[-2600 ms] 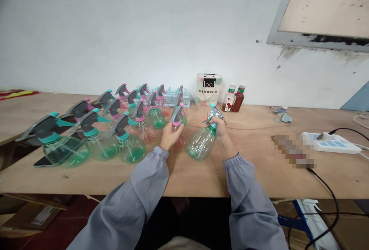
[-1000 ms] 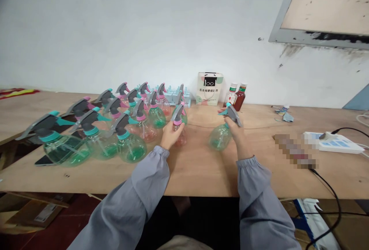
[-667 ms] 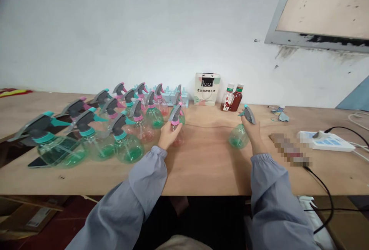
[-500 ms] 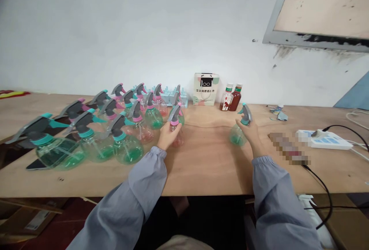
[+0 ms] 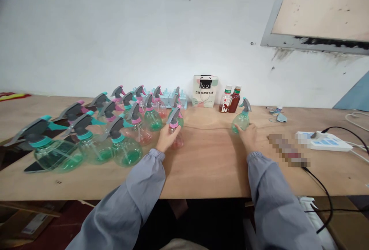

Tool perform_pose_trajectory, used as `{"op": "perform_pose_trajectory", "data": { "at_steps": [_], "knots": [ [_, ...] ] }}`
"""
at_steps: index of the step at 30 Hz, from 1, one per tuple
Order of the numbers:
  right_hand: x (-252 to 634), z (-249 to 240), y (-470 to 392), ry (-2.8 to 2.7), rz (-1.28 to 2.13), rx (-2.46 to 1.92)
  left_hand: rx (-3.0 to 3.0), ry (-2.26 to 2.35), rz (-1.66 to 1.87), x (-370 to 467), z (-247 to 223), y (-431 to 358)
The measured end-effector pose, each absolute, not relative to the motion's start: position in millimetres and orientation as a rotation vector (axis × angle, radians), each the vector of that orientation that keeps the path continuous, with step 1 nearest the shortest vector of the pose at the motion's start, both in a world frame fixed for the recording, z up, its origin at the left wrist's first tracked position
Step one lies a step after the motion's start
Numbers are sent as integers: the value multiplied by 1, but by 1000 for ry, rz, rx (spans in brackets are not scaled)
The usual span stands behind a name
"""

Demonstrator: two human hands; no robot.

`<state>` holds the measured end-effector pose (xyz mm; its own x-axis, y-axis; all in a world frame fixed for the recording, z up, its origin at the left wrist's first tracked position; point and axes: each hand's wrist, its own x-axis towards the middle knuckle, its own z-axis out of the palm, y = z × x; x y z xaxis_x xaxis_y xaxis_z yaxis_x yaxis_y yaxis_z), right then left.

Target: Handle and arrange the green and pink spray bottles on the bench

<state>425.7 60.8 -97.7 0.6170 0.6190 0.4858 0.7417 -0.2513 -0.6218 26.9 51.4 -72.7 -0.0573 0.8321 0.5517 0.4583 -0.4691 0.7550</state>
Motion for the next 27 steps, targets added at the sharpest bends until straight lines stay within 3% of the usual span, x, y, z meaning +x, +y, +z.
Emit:
{"op": "perform_pose_trajectory", "data": {
  "at_steps": [3,11,17,21,27],
  "knots": [
    [423,-87,82,-964,-189,-2031,1877,1332,1515,27,-74,50],
    [422,-69,108,-753,176,-2071,1861,1144,1457,30,-79,51],
    [402,-70,99,-697,87,-1980,1936,1046,1531,32,-83,50],
    [348,-80,75,-956,35,-1518,1980,941,1527,38,-87,46],
    [244,-66,38,-1601,572,-969,2128,1007,1378,66,-87,21]
  ]
}}
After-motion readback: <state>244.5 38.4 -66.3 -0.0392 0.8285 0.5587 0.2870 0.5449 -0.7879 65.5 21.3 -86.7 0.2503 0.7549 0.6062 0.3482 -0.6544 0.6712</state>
